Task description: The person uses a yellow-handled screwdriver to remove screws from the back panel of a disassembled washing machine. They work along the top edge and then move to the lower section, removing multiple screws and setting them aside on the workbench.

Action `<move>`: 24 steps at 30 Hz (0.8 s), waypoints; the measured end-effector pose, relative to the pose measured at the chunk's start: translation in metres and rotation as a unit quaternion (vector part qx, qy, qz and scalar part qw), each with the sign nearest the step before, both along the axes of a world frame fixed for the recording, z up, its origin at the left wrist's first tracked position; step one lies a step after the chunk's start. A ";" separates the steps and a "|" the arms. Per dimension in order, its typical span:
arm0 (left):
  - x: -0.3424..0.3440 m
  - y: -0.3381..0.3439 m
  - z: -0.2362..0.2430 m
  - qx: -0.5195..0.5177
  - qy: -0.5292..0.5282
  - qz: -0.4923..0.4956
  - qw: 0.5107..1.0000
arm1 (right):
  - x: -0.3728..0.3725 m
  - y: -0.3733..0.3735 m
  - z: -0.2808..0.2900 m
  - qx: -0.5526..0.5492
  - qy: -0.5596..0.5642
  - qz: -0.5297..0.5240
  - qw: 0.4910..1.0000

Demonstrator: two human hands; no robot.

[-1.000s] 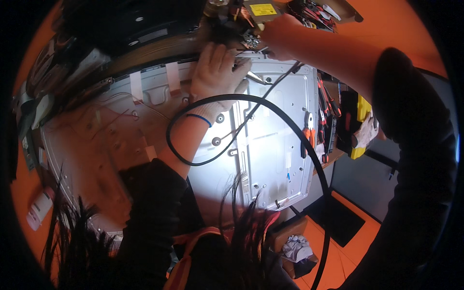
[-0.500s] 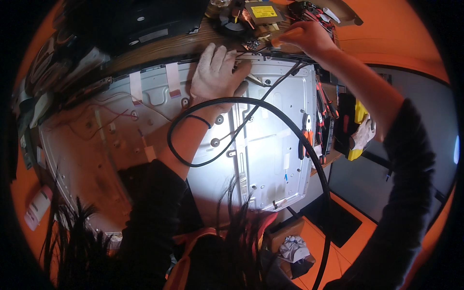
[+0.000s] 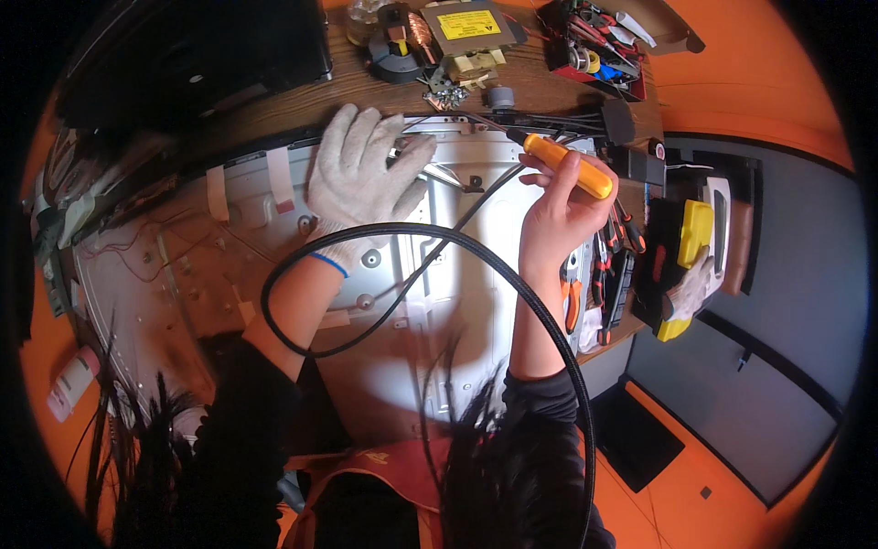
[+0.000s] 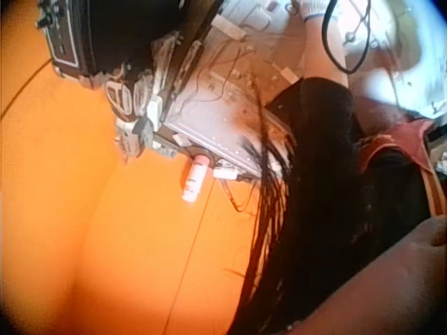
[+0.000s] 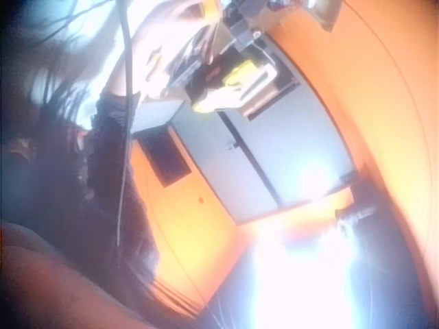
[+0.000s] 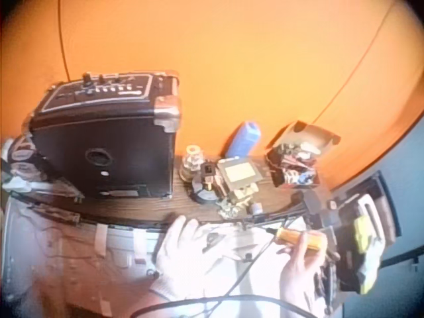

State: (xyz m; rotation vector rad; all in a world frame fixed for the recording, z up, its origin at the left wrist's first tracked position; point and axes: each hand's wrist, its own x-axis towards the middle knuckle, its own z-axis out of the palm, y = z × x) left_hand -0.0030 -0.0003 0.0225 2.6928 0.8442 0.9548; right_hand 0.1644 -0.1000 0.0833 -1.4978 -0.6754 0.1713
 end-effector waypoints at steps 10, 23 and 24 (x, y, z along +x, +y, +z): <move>0.004 0.002 -0.001 0.037 -0.009 0.003 0.999 | 0.006 0.014 -0.017 -0.012 0.006 0.043 0.999; 0.005 0.003 -0.002 0.054 -0.031 0.011 0.998 | 0.027 0.030 -0.001 -0.118 -0.092 0.077 0.986; 0.005 0.003 -0.002 0.053 -0.027 0.010 0.998 | 0.031 0.033 0.000 -0.116 -0.091 0.080 0.986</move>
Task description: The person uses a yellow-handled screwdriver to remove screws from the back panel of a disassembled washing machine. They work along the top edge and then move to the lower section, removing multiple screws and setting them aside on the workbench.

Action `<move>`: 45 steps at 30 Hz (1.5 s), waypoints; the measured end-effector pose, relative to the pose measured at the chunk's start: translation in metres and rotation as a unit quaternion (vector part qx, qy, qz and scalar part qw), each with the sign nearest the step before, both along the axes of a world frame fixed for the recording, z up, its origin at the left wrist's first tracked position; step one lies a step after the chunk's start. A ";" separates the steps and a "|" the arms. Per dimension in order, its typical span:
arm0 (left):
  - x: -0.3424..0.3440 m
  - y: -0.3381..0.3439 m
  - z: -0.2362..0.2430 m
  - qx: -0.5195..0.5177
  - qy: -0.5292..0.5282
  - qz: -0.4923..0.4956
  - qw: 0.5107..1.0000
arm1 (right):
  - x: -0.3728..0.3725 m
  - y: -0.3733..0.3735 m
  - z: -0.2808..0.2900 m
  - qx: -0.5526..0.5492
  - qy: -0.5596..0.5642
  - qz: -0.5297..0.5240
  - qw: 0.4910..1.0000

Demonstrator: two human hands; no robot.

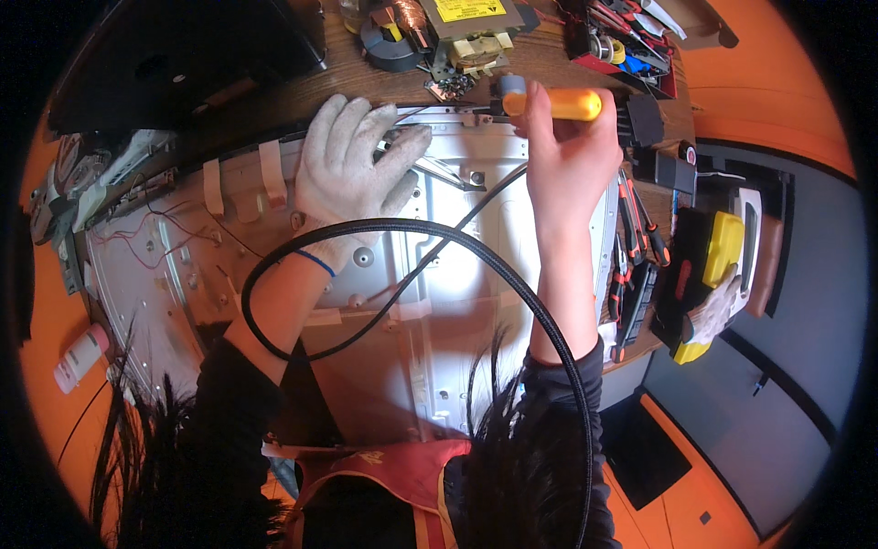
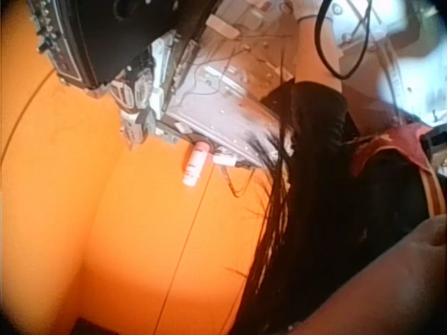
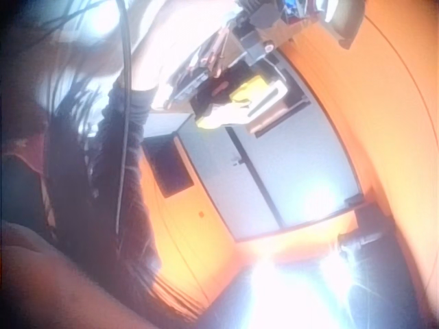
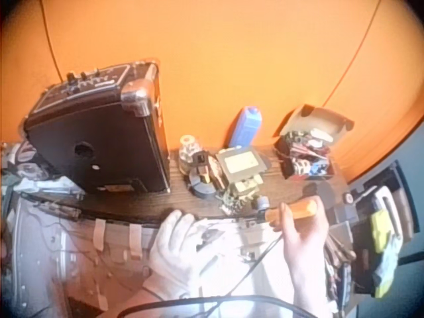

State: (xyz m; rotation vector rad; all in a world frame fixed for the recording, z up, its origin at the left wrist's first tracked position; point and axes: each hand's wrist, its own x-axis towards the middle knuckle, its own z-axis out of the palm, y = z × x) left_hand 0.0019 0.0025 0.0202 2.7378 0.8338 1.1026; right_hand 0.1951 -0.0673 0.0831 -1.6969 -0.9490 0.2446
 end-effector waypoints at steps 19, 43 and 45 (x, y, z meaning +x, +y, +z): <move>0.001 0.000 -0.002 0.011 0.001 0.014 1.000 | 0.001 0.016 -0.003 -0.009 -0.221 0.052 0.974; 0.003 0.001 -0.005 0.017 -0.022 0.041 0.999 | -0.001 0.041 -0.008 0.129 -0.067 0.132 0.981; 0.004 0.002 -0.005 0.027 -0.028 0.043 0.998 | -0.009 0.040 -0.009 0.126 -0.119 0.092 0.981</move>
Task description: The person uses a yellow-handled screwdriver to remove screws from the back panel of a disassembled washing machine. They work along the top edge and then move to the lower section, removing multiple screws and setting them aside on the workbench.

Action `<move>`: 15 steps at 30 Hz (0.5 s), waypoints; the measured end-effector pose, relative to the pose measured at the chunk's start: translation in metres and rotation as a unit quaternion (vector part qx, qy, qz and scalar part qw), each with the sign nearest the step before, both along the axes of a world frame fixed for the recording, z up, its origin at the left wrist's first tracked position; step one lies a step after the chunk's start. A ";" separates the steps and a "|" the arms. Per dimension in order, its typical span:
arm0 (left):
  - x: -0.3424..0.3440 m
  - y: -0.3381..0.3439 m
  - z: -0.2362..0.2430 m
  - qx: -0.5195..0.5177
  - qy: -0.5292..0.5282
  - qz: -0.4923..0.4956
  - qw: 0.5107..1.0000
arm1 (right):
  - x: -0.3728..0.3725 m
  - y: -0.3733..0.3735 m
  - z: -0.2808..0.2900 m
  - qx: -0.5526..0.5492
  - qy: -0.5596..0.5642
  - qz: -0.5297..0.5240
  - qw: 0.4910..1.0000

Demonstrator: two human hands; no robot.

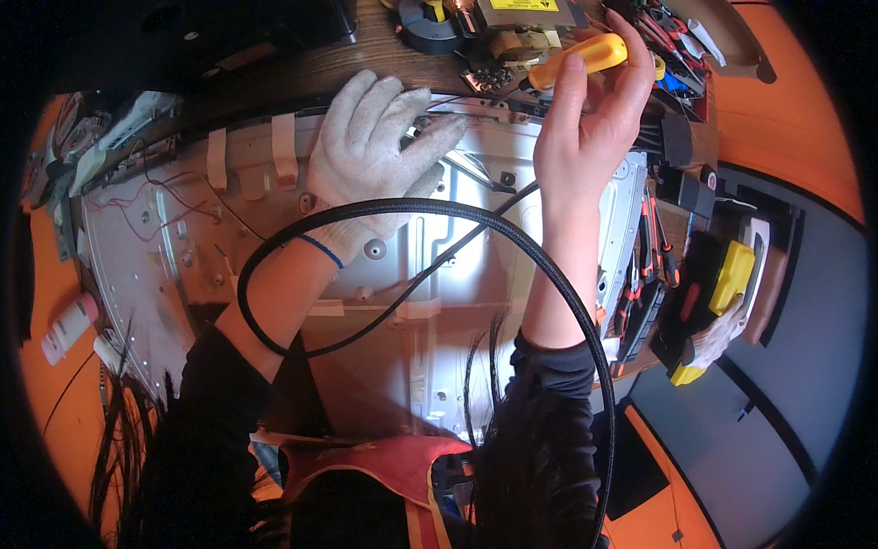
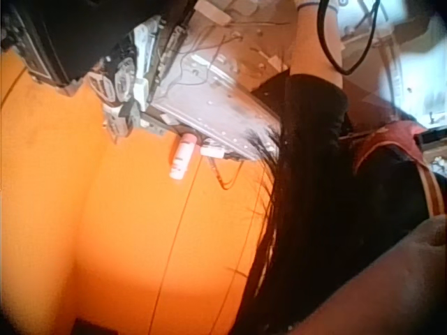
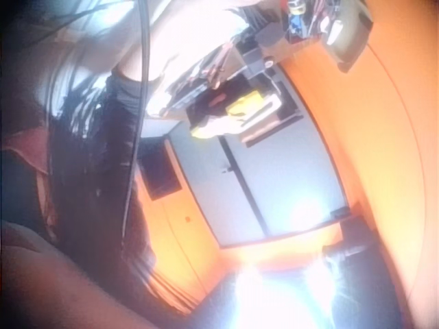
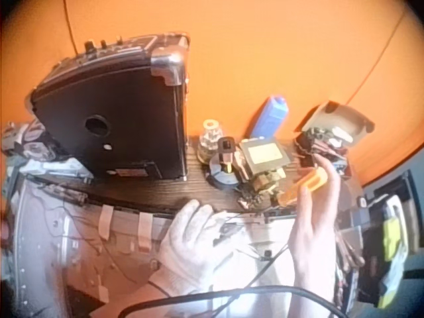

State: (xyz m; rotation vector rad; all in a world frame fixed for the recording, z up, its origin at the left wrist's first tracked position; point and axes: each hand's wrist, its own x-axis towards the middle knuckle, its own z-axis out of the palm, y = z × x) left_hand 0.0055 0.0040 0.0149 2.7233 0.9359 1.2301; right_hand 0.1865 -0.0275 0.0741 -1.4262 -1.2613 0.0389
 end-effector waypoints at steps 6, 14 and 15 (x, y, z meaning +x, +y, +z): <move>0.000 0.001 -0.002 0.020 -0.017 -0.005 1.000 | -0.007 -0.007 0.000 -0.030 -0.016 -0.119 0.992; 0.001 0.002 -0.004 0.035 -0.034 -0.008 0.999 | 0.000 -0.004 -0.010 0.041 0.034 -0.037 0.998; 0.001 0.002 -0.004 0.048 -0.025 -0.002 0.999 | -0.004 -0.005 -0.011 0.054 0.002 -0.072 0.996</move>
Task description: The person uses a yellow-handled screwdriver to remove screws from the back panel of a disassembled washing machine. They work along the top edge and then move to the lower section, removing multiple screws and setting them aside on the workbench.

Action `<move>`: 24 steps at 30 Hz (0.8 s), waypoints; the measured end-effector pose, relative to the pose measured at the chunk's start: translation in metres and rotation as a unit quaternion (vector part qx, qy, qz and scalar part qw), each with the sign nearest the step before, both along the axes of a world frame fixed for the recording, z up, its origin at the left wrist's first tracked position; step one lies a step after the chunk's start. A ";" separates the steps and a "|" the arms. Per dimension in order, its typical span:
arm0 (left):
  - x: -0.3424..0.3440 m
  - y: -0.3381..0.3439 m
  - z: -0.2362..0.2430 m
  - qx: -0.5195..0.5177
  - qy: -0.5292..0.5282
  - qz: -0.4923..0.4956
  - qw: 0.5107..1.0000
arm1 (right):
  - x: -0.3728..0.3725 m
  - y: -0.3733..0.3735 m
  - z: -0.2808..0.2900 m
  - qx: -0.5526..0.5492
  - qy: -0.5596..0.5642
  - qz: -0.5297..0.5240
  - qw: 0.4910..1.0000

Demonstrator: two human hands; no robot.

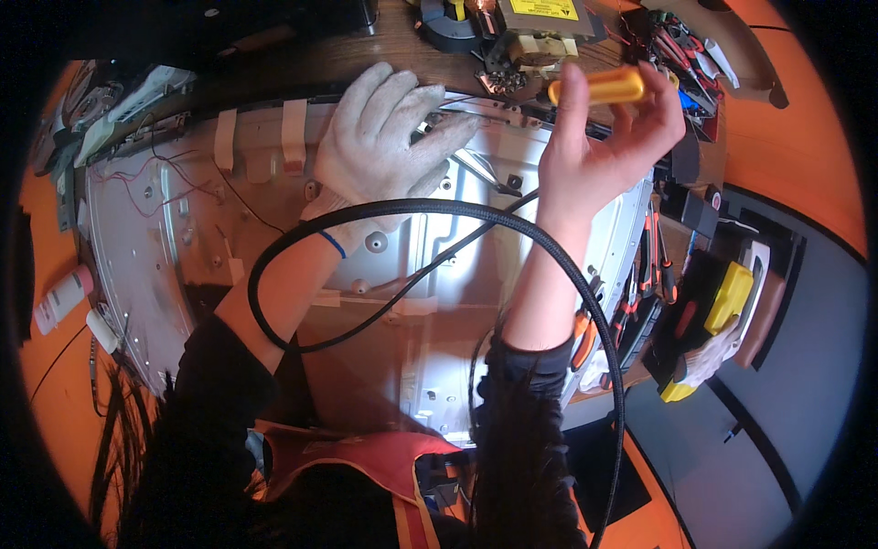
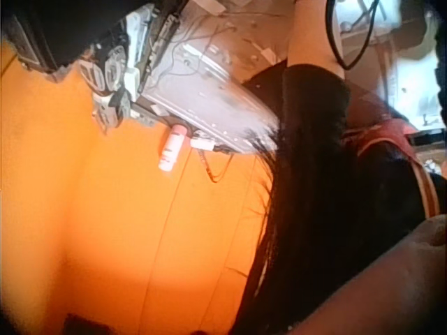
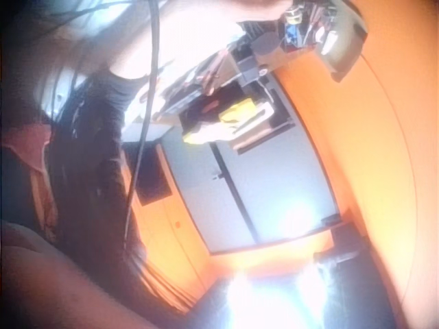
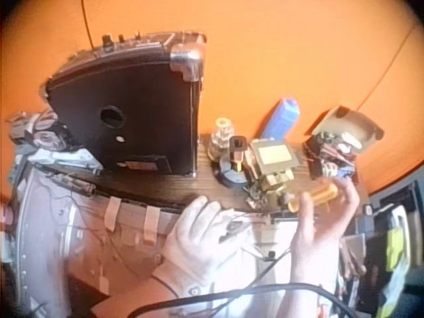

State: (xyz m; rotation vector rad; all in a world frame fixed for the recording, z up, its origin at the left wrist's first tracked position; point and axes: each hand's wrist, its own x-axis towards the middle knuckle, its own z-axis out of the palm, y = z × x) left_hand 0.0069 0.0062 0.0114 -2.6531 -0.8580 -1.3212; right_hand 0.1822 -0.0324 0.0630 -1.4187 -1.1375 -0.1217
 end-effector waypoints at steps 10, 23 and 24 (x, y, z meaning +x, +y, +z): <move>-0.002 -0.001 0.000 -0.016 0.047 -0.013 0.999 | 0.002 0.007 0.003 0.069 0.126 0.025 0.989; 0.002 -0.001 -0.002 0.001 0.018 0.008 1.000 | -0.009 0.012 0.001 0.034 0.020 -0.021 0.999; 0.002 -0.001 -0.002 -0.008 0.018 0.007 1.000 | -0.008 0.012 0.003 0.016 0.040 -0.023 0.999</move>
